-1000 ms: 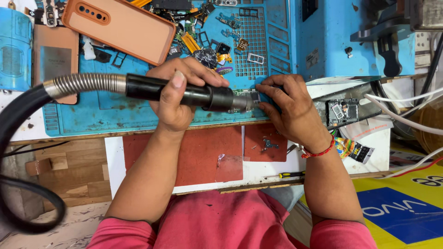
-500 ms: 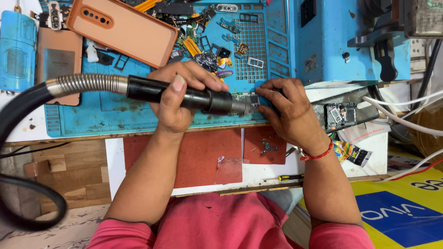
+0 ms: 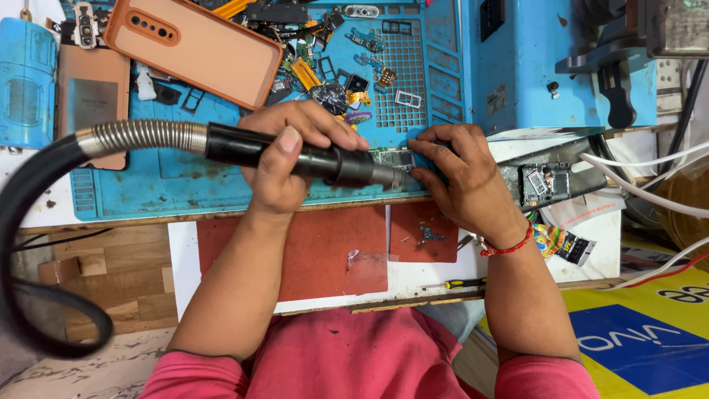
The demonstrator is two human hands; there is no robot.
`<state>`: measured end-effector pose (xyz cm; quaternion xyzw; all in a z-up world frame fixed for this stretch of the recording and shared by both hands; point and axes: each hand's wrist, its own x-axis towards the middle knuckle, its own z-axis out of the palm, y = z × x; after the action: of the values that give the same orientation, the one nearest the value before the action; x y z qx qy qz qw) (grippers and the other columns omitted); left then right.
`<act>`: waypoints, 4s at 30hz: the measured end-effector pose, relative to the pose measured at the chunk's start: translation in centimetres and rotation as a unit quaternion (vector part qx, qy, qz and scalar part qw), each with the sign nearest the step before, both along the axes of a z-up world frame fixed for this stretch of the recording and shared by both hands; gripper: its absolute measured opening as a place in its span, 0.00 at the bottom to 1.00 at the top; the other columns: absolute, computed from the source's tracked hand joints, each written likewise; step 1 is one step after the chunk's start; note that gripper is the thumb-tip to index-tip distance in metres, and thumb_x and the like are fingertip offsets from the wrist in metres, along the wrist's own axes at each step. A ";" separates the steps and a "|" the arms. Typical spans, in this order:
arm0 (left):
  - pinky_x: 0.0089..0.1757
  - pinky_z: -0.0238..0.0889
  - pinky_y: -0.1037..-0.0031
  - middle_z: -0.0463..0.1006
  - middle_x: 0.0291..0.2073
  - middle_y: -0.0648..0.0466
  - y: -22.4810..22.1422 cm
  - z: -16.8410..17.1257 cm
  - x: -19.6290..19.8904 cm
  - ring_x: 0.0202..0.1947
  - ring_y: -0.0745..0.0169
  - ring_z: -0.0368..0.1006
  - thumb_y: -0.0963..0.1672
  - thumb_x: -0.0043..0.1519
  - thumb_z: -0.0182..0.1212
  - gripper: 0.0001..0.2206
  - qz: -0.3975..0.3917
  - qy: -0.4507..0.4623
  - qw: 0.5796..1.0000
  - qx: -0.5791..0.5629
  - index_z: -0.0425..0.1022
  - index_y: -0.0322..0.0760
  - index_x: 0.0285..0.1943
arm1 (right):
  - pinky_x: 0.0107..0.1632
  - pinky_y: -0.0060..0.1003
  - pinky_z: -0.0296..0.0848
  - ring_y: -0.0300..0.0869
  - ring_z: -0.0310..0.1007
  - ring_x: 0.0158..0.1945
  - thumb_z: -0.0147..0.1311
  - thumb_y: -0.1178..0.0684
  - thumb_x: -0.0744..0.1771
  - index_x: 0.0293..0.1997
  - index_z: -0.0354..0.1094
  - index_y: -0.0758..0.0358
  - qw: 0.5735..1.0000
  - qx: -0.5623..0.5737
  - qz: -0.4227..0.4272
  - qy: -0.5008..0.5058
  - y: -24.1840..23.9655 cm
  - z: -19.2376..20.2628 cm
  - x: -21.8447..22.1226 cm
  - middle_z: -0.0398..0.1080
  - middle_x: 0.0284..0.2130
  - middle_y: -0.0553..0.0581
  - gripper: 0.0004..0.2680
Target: The person uses a heat gun to apply heat to a circuit board held on a blue mat, moving the nozzle across the board components while holding the board in place with their hand.
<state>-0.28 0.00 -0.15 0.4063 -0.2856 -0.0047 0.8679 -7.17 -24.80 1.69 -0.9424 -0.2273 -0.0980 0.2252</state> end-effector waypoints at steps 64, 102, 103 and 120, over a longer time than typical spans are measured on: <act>0.43 0.74 0.70 0.80 0.41 0.45 -1.7 1.3 -1.5 0.42 0.54 0.79 0.51 0.67 0.63 0.18 0.173 -0.194 0.951 0.166 0.78 0.30 0.46 | 0.58 0.39 0.75 0.55 0.75 0.55 0.58 0.63 0.69 0.61 0.67 0.67 0.981 0.129 -0.103 -0.105 1.6 -0.9 -2.0 0.69 0.56 0.65 0.13; 0.45 0.72 0.72 0.80 0.34 0.48 -1.9 0.8 -1.1 0.35 0.63 0.78 0.46 0.70 0.58 0.12 0.170 0.060 0.966 0.185 0.75 0.28 0.41 | 0.59 0.48 0.70 0.58 0.68 0.58 0.64 0.57 0.67 0.57 0.72 0.62 1.000 0.007 -0.008 -0.015 -0.2 -0.4 -0.9 0.68 0.56 0.60 0.13; 0.44 0.72 0.73 0.81 0.35 0.48 -1.8 1.0 -0.7 0.35 0.63 0.77 0.46 0.69 0.59 0.13 0.142 0.021 0.966 0.216 0.75 0.28 0.41 | 0.59 0.48 0.70 0.58 0.68 0.58 0.63 0.57 0.67 0.57 0.72 0.62 1.000 0.003 -0.009 -0.021 -0.4 -0.3 -0.5 0.68 0.56 0.60 0.13; 0.37 0.60 0.75 0.72 0.29 0.50 -0.5 -3.0 -0.3 0.30 0.65 0.67 0.45 0.69 0.65 0.12 0.285 -0.010 0.927 0.242 0.77 0.28 0.39 | 0.61 0.48 0.70 0.57 0.68 0.60 0.63 0.59 0.66 0.57 0.71 0.61 1.000 0.009 -0.011 -0.012 0.4 0.6 -0.3 0.68 0.56 0.60 0.14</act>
<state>-0.58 -0.52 -3.18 0.6686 -0.1568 0.1779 0.7048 -7.46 -24.35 2.27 -0.9416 -0.2187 -0.1142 0.2292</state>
